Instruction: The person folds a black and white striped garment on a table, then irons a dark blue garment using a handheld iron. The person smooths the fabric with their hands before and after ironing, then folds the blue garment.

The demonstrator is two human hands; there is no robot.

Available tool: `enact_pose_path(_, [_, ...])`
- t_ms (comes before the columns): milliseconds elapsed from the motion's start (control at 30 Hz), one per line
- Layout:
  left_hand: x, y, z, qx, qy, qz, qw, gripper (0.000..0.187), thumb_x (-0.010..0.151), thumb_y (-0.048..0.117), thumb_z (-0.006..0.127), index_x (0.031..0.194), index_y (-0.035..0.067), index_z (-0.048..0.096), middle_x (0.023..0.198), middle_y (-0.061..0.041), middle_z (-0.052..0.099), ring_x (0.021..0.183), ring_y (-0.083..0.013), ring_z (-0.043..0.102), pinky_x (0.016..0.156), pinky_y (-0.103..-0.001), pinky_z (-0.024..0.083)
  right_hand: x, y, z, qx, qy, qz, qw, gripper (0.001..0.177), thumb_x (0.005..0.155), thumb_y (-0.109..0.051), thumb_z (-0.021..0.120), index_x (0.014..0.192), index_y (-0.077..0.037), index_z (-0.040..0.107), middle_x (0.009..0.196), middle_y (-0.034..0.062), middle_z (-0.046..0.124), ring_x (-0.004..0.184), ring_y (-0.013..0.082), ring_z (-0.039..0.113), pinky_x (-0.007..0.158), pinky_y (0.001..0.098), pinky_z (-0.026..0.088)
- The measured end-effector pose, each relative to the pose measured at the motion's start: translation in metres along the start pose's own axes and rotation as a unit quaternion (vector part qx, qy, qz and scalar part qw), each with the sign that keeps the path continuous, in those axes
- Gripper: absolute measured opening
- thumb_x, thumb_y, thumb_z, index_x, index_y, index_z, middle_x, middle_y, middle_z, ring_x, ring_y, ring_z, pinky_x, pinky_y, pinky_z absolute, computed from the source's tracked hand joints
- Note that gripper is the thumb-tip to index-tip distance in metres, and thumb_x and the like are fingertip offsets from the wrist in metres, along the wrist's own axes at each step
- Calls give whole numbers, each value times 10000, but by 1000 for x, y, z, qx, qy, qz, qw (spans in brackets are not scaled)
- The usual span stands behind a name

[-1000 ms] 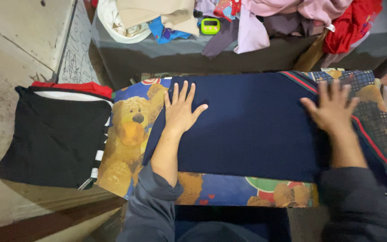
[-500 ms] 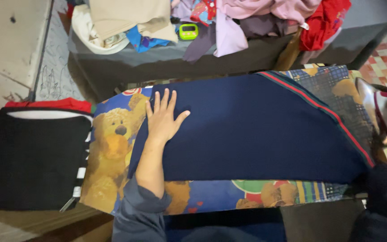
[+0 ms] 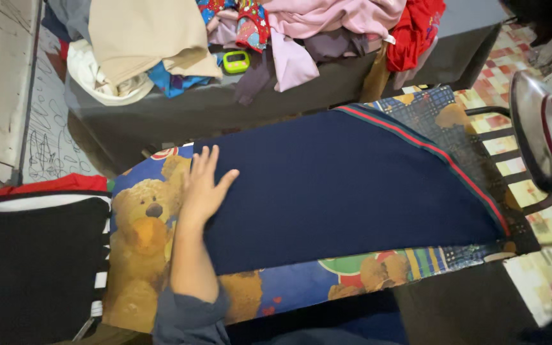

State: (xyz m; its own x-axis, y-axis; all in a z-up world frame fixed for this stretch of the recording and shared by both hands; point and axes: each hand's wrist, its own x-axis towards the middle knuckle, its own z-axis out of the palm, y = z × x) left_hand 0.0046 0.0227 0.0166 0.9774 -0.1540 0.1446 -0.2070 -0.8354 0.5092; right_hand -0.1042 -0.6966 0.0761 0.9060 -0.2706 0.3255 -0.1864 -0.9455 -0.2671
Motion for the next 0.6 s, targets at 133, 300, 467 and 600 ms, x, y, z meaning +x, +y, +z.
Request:
enact_pose_path(133, [-17,-34,-34,-26,21,-44,998,767,963,575,564,1582,158,387,1696,-130,298,1577,-376,200,1232,-601,136,-42,-140,-59,-131,-116,-46,983,520,920,-398,705,1402,-261,565,969,103,667,726,287,690,612,409,555])
enact_pose_path(300, [-25,-65,-25,27,96,-103,990,756,956,548,586,1596,190,405,1654,-161,288,1531,-432,160,1197,-632,94,-92,-309,-59,-162,-237,-198,937,594,867,-491,656,1447,-414,554,925,74,658,636,310,699,533,432,563])
enact_pose_path(467, [-24,-76,-13,57,92,-116,987,691,962,548,600,1550,215,455,1653,-122,321,1549,-396,170,1222,-617,41,-113,-432,11,-17,-186,-386,903,478,916,-429,606,1383,-323,602,783,124,627,615,313,699,457,434,549])
enact_pose_path(600, [-23,-80,-8,47,109,-114,986,656,967,513,601,1542,225,474,1655,-100,336,1564,-363,182,1241,-605,30,-76,-496,70,10,-169,-371,913,440,952,-433,588,1366,-288,629,825,154,649,646,380,689,550,506,550])
